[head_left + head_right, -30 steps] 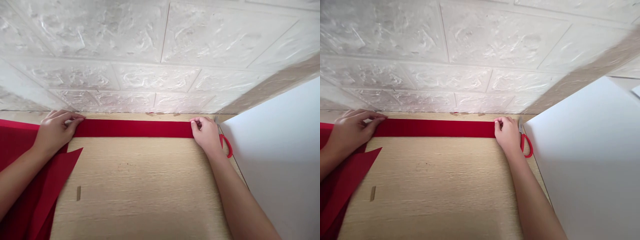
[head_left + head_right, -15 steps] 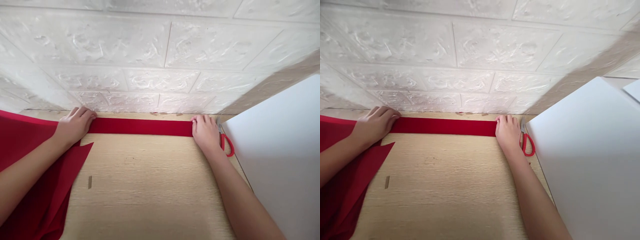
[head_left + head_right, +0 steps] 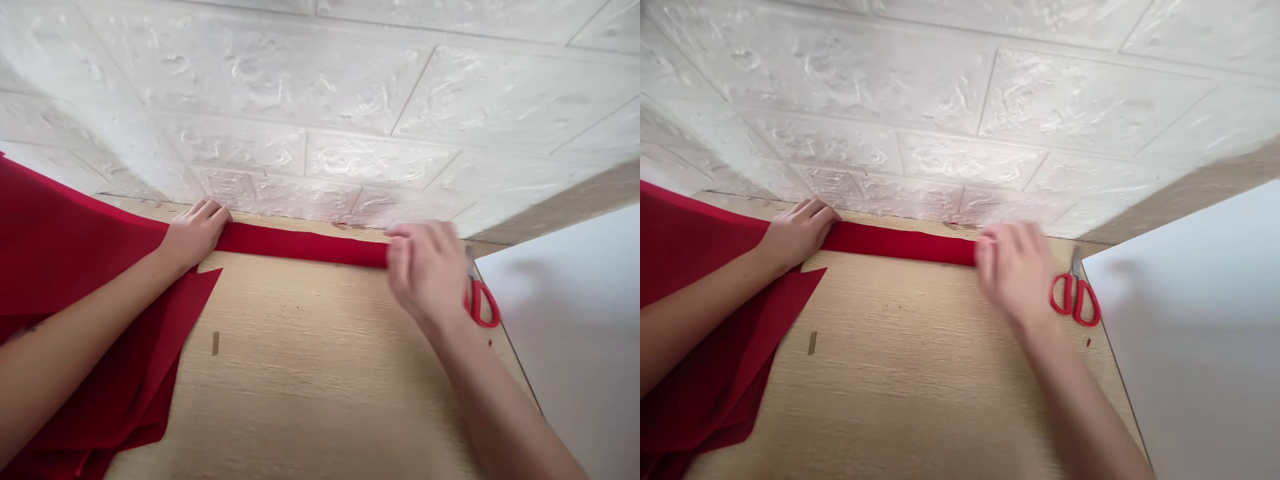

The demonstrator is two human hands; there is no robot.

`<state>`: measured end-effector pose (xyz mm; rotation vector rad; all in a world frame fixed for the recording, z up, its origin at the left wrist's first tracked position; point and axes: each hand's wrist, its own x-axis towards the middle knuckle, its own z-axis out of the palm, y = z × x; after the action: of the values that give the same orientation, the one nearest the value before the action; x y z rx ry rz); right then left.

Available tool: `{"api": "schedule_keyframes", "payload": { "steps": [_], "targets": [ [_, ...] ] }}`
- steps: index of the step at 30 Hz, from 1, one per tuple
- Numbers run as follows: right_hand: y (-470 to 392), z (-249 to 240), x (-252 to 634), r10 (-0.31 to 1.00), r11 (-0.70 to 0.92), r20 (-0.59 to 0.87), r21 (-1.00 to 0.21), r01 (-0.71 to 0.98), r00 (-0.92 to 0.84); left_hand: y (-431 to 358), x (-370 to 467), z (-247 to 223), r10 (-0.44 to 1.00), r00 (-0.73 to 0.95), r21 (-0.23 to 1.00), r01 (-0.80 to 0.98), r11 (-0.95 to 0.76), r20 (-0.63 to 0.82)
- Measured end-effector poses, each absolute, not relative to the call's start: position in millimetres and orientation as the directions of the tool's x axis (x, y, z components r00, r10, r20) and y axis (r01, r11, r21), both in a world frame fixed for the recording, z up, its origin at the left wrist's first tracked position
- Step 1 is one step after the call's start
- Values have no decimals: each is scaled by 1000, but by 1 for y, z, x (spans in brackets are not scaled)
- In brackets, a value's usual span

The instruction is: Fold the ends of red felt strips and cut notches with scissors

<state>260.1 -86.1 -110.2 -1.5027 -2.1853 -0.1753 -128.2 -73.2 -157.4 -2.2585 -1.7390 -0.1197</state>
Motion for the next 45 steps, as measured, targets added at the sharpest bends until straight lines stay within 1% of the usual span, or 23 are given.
{"api": "schedule_keyframes", "payload": {
  "steps": [1,3,5,6,8,11,14,17,21,25,30,33,36,42,45],
  "targets": [
    [-91,-105,232,819,516,387,-172,839,-424,-73,-129,-158,931,276,-175,955,-238,239],
    [-99,-102,171,698,715,249,-196,671,-671,-73,-130,-157,924,294,-172,951,-257,243],
    [-103,-109,114,598,796,157,-228,561,-786,-74,-131,-156,918,312,-166,946,-277,245],
    [-105,-116,90,599,791,124,-249,559,-791,-74,-131,-156,917,316,-162,946,-282,245],
    [-107,-130,58,628,753,40,-285,594,-777,-74,-132,-157,917,316,-156,946,-284,246],
    [-111,-148,47,656,699,-72,-320,640,-752,-72,-135,-161,924,287,-157,955,-253,254],
    [-115,-155,63,670,667,-86,-366,649,-737,-69,-136,-162,939,243,-165,964,-206,245],
    [-121,-154,91,723,604,-103,-386,698,-683,-70,-135,-159,949,224,-164,968,-190,221],
    [-128,-150,139,804,479,-199,-343,808,-560,-73,-132,-155,952,221,-160,969,-190,212],
    [-134,-152,192,881,336,-259,-245,909,-396,-74,-130,-153,959,208,-162,971,-179,190],
    [-138,-155,248,936,221,-252,-118,968,-244,-76,-126,-150,970,175,-153,977,-150,169],
    [-138,-156,276,960,144,-230,-77,987,-158,-78,-124,-149,975,152,-140,982,-129,162],
    [-136,-157,300,979,50,-192,-62,997,-61,-79,-123,-148,979,137,-126,985,-119,150],
    [-135,-164,315,994,81,-70,-65,995,-86,-79,-122,-147,984,110,-71,992,-101,138],
    [-136,-165,313,995,79,-56,-59,995,-83,-79,-124,-149,985,97,-14,995,-96,140]
  ]
}}
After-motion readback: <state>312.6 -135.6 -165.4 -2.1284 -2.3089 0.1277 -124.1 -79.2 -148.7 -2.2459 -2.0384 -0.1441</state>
